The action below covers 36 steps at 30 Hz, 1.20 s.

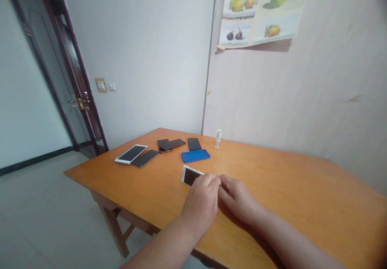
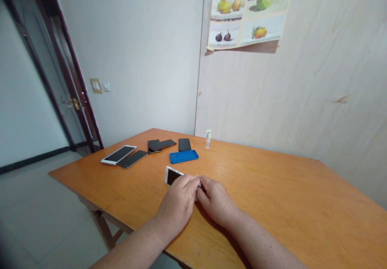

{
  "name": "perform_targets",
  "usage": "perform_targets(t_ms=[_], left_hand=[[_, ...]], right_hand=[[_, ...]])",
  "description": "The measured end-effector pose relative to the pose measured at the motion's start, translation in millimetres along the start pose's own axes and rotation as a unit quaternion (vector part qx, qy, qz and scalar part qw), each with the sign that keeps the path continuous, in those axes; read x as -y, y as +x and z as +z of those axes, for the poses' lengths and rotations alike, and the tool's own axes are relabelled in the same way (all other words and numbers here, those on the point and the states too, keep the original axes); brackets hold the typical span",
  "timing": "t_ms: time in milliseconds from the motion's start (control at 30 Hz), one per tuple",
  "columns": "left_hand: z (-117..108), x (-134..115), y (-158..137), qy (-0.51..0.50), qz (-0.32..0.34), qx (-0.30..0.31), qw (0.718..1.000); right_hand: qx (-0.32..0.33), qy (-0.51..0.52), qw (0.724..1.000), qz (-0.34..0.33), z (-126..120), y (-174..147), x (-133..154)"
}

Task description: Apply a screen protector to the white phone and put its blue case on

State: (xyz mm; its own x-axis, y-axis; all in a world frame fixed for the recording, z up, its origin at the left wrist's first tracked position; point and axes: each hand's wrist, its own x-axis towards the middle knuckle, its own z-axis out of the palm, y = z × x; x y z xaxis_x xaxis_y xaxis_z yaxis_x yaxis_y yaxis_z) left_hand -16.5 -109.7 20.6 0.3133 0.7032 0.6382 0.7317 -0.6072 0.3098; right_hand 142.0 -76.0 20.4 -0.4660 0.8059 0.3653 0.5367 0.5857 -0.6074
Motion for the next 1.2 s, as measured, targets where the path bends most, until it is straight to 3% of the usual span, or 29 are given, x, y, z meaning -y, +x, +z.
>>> perform_targets(t_ms=[100,300,400,500,700,800,1100,1200], left_hand=[[-4.8,9.1,2.0,-0.001,-0.004,0.0,1.0],[-29.2,61.6,8.1,0.024,-0.06,-0.045,0.997],[-34.9,73.3,8.9,0.03,-0.068,-0.054,0.996],[-29.4,61.8,6.8,0.03,-0.06,-0.053,0.996],[-2.1,11.4,3.9,0.002,0.001,-0.01,1.0],[0.7,7.2,7.0,0.0,0.005,0.002,1.0],[-30.7,75.7,9.7,0.03,-0.059,-0.051,0.997],[-35.6,86.3,9.3,0.043,-0.072,-0.062,0.995]], right_hand=[[0.002,-0.012,1.0,0.006,-0.2,-0.1,-1.0],[0.008,-0.04,0.998,0.041,-1.6,0.6,2.1],[0.007,-0.039,0.998,0.041,-1.6,1.4,3.2],[0.004,-0.038,0.998,0.04,-1.0,1.7,3.4],[0.0,-0.012,1.0,0.013,0.1,0.6,-0.9],[0.001,-0.009,1.0,0.011,-0.1,1.1,-2.9],[0.011,-0.049,0.997,0.054,-2.6,1.3,0.4],[0.01,-0.054,0.997,0.054,-2.6,0.7,0.5]])
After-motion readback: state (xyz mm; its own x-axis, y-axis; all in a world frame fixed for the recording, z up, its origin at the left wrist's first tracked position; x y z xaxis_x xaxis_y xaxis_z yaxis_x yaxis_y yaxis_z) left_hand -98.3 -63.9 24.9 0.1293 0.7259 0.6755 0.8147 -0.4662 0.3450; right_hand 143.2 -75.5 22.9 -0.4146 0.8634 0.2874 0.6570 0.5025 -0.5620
